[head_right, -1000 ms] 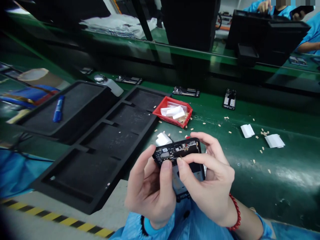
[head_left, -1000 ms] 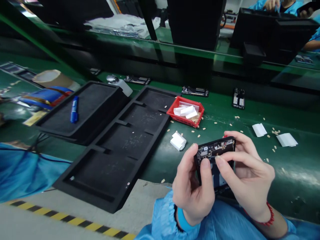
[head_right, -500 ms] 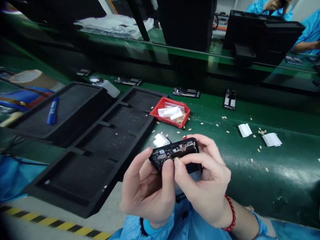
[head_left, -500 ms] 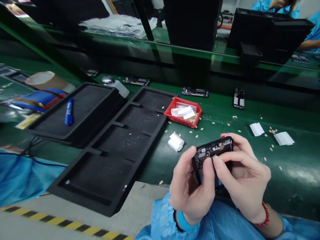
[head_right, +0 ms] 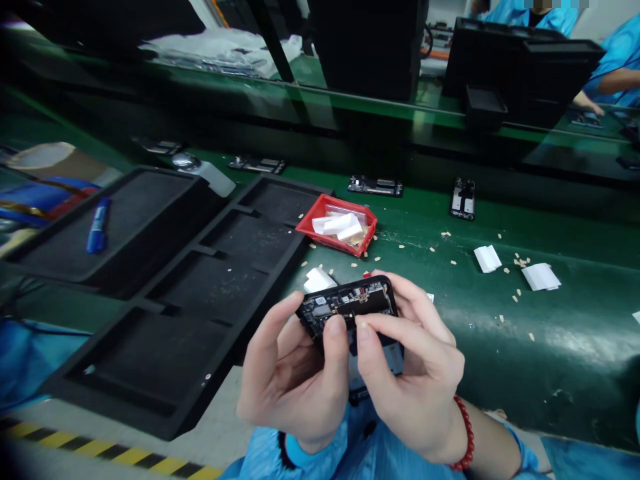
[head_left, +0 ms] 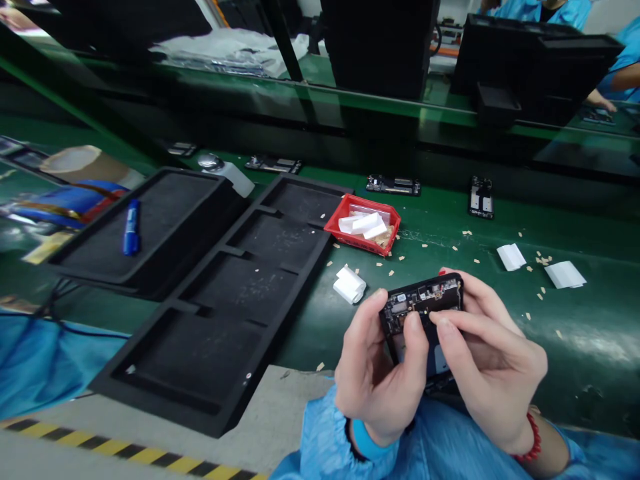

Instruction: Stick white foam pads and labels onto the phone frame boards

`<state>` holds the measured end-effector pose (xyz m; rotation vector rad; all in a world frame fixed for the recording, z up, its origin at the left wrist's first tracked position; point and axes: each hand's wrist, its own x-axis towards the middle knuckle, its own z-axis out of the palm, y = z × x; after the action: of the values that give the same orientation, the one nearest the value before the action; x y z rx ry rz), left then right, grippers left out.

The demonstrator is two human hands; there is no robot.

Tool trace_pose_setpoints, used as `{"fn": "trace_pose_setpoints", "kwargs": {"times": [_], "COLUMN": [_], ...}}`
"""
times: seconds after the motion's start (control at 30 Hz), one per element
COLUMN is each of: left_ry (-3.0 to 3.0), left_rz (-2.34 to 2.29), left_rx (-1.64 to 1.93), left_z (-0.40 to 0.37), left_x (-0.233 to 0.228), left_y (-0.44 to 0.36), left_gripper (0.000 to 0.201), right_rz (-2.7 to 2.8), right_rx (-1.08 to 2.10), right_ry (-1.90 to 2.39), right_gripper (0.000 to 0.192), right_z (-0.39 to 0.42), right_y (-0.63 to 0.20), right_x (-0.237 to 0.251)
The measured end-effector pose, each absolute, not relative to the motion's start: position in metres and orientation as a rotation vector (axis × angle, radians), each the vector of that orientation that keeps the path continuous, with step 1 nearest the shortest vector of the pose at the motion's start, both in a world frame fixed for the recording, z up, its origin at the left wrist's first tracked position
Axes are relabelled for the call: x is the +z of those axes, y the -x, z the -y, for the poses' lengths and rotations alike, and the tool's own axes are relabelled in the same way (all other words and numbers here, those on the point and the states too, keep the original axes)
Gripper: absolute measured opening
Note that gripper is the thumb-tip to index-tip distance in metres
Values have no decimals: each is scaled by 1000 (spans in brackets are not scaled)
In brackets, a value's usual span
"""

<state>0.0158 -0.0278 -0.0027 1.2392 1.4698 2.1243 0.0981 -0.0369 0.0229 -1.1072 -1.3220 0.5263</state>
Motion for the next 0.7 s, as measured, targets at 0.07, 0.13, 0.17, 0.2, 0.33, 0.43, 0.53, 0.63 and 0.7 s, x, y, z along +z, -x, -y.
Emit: {"fn": "trace_pose_setpoints", "kwargs": {"times": [0.07,0.13,0.17,0.2,0.33,0.43,0.53,0.63,0.7], "left_ry": [-1236,-1237,-1239,-1242,-1214,-1129,-1110,-1166,-1167], "left_rz": [-1483,-1502,-1517,-1537,-1606,-1543,-1377,-1281,-1260], "left_rx": [2122,2126,2120,2107,1992,1946,1866,1742,1768], "left_z": [28,27,27,26,25,19,2,-30,-54], "left_x": [-2,-2,-2,-3,-7,-12,-24,-45,-60], "left_y": [-16,-17,-17,-17,-15,-9,1,7,7], "left_gripper": [51,48,46,44,36,28,32,49,52], "right_rz": [1305,1253,1219,1188,1116,1112,1173,1202,1207], "right_rx": [559,595,610,620,735,992,1305,1238,1060], "right_ry": [1127,1165,1188,1208,1148,1039,1126,1424,1562], "right_gripper": [24,20,18,18,18,32,51,61,59], "right_z": [36,33,30,27,19,27,27,-17,-71], "right_y": [-98,-98,-97,-96,-96,-104,-124,-158,-185], "right_x": [21,19,18,17,11,-1,-20,-36,-38]}}
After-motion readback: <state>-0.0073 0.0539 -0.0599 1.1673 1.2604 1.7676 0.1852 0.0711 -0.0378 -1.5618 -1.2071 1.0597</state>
